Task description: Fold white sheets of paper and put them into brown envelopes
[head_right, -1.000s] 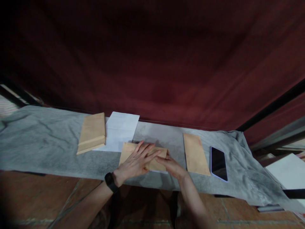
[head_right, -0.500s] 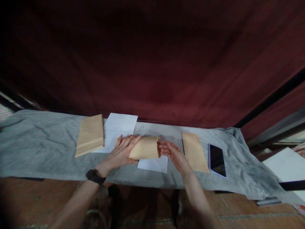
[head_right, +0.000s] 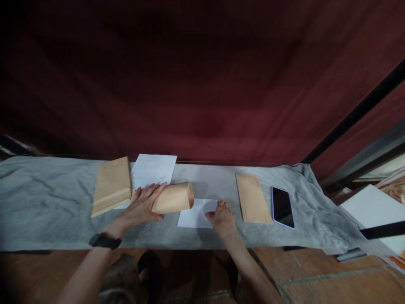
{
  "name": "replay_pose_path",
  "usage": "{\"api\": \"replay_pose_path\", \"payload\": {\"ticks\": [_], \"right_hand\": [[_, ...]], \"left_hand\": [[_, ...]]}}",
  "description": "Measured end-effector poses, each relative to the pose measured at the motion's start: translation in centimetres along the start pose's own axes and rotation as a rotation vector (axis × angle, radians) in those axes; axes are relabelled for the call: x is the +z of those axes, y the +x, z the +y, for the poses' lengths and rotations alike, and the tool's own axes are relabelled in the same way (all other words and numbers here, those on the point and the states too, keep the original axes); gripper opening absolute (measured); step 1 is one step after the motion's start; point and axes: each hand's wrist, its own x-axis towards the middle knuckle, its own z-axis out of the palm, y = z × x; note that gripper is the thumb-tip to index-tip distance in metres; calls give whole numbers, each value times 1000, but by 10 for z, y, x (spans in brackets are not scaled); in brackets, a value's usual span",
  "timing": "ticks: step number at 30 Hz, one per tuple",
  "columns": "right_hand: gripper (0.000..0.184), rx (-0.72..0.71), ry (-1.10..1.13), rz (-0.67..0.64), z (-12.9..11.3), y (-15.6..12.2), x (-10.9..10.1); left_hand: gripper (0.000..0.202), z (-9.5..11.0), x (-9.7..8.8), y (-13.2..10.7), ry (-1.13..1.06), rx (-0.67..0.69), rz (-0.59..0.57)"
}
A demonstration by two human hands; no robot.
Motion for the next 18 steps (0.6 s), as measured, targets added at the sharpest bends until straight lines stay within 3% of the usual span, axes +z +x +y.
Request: {"api": "replay_pose_path", "payload": {"ticks": [3,6,12,15,18], "right_hand": [[38,-12,-141,18,-3,-2,5],[33,-31,-113,-1,-3,-1,5],[22,156,327,-139,-3,17,-5],[17,161,478,-156,2,31,-23],[25,154,589,-103,9,41,-48]], "left_hand": [[109,-8,1,-1,10,-29,-18],[109,-13,2,-1,12,-44,-26],[111,-15,5,1,14,-60,-72],[112,-18,8,1,28,-57,-36],[112,-21,11,1,32,-53,-25]]}}
